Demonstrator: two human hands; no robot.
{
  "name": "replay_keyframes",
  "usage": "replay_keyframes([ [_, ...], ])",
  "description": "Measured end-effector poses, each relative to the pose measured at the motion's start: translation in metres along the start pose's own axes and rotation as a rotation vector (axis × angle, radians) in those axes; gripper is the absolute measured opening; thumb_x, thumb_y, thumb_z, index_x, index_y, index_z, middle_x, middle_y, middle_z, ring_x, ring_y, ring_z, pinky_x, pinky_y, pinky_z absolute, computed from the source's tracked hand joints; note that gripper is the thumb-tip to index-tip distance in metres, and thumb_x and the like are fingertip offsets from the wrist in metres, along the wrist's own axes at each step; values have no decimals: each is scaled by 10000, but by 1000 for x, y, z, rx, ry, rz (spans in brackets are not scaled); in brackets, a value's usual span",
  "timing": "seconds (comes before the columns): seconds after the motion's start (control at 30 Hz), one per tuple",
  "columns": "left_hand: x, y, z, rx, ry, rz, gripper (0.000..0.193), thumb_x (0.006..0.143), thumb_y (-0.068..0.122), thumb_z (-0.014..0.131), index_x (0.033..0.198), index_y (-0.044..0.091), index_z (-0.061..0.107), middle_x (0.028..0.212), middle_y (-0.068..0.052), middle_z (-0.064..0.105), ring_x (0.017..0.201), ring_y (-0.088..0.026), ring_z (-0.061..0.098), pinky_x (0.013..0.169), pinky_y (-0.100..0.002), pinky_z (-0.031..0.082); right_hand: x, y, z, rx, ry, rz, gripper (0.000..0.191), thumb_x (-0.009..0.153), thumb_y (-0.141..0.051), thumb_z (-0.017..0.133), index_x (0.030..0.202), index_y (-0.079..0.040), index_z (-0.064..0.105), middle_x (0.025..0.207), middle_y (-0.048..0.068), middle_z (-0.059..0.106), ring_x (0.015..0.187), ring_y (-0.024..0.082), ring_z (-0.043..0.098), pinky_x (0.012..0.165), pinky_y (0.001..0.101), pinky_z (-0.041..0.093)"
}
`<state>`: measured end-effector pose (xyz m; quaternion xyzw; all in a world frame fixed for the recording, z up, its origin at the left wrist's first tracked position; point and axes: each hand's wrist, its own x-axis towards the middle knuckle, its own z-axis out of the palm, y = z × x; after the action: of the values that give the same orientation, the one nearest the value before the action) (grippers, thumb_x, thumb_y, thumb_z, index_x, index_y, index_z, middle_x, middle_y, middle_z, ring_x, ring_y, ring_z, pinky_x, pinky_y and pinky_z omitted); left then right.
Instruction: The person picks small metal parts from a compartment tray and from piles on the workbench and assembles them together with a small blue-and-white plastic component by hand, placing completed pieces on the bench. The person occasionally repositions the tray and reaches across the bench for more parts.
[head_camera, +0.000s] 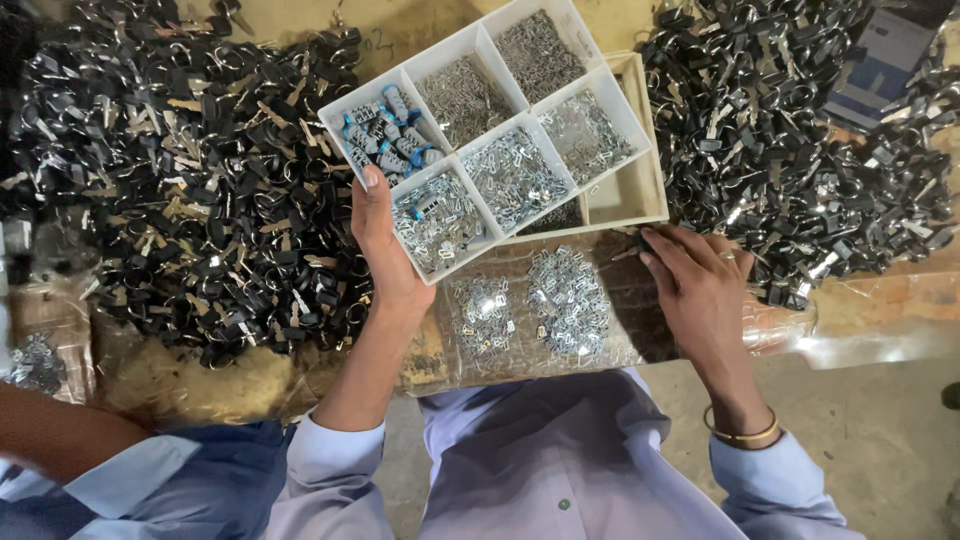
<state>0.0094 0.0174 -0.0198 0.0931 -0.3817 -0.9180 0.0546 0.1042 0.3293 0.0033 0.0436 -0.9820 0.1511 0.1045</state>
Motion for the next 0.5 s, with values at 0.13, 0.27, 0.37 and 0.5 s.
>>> replay_keyframes([
  [0.13, -1, 6, -2, 4, -23, -4, 522, 1042, 437, 665, 1333, 36, 502, 1218, -98, 615, 1074, -199, 665, 906, -397, 597, 9, -10, -11, -9, 18, -79, 241, 955, -180, 773, 1192, -132, 771, 1213, 27, 736, 1038, 244, 638, 885, 405, 407],
  [0.27, -3, 8, 1, 52, -50, 10, 544, 1022, 442, 663, 1357, 40, 513, 1206, -87, 623, 1072, -191, 674, 894, -387, 606, 19, -22, -39, 177, 117, -135, 194, 960, -82, 805, 1148, -102, 765, 1111, 42, 727, 927, 218, 673, 781, 352, 507],
  [0.37, -7, 9, 6, 27, -69, -4, 529, 1034, 426, 669, 1359, 36, 518, 1229, -87, 626, 1079, -191, 668, 907, -384, 601, 37, -32, -63, 340, 105, -267, 215, 944, -31, 803, 1145, -77, 742, 1099, 66, 714, 927, 214, 702, 743, 310, 559],
  [0.5, -11, 16, 8, -13, -114, -21, 533, 1014, 415, 671, 1376, 57, 515, 1237, -85, 637, 1084, -189, 670, 918, -382, 611, 81, -61, -75, 426, -11, -488, 232, 906, -14, 771, 1135, -44, 744, 1135, 108, 716, 1002, 258, 723, 857, 339, 597],
])
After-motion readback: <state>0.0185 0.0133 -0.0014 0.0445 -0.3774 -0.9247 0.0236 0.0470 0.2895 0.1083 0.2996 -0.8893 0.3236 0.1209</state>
